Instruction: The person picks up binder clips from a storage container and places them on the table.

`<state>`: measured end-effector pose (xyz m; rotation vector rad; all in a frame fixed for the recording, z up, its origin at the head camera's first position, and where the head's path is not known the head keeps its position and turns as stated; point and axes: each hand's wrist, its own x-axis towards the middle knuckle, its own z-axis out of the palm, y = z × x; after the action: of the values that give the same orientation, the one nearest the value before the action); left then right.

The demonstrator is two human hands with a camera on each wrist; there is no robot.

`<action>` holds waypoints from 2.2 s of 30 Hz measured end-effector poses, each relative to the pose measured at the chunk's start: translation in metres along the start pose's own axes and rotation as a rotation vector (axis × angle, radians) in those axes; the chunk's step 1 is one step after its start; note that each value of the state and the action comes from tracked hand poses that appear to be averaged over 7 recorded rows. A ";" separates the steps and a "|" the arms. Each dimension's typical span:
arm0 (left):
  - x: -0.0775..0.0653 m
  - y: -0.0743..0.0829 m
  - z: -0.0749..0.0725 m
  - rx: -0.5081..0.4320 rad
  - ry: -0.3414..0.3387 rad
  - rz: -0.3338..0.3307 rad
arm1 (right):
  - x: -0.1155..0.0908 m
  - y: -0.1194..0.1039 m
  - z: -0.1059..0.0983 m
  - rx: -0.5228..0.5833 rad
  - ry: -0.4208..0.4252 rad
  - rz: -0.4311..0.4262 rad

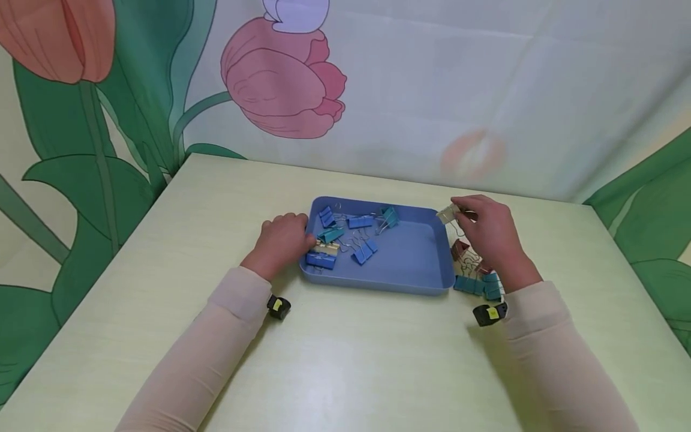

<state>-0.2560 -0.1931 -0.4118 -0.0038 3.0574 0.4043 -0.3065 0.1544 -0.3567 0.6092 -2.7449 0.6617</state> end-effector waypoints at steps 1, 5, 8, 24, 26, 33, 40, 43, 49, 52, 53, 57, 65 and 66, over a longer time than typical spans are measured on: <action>0.000 0.000 0.000 0.000 0.000 0.000 | -0.001 0.002 -0.002 -0.006 0.005 -0.002; 0.001 0.000 0.001 0.003 0.001 0.000 | -0.003 0.008 -0.008 -0.018 0.014 0.012; 0.001 -0.001 0.001 0.002 0.002 0.001 | -0.004 0.012 -0.009 -0.013 0.011 0.032; 0.004 -0.003 0.004 -0.016 0.011 0.008 | -0.009 0.037 -0.007 -0.036 -0.080 0.101; 0.004 -0.003 0.004 -0.017 0.012 0.009 | -0.008 0.040 -0.006 -0.041 -0.105 0.118; 0.004 -0.003 0.004 -0.022 -0.004 0.003 | -0.007 0.042 -0.001 -0.045 -0.178 0.150; 0.005 -0.003 0.004 -0.023 -0.008 0.000 | -0.007 0.046 0.005 -0.044 -0.239 0.166; 0.005 -0.004 0.003 -0.026 -0.001 0.001 | -0.006 0.046 0.007 -0.035 -0.267 0.173; 0.005 -0.004 0.003 -0.030 0.003 0.002 | -0.005 0.046 0.009 -0.040 -0.292 0.166; 0.005 -0.004 0.003 -0.032 0.002 0.002 | -0.004 0.047 0.009 -0.041 -0.297 0.165; 0.005 -0.004 0.003 -0.032 0.002 0.001 | -0.004 0.047 0.010 -0.044 -0.299 0.161; 0.005 -0.004 0.003 -0.038 0.000 0.002 | -0.002 0.048 0.011 -0.064 -0.295 0.143; 0.004 -0.004 0.003 -0.038 0.000 0.002 | -0.001 0.047 0.012 -0.078 -0.290 0.132; 0.004 -0.004 0.003 -0.037 0.002 0.002 | -0.001 0.047 0.012 -0.077 -0.292 0.133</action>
<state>-0.2595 -0.1960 -0.4163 -0.0031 3.0513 0.4610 -0.3284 0.1868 -0.3854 0.5473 -3.0883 0.5280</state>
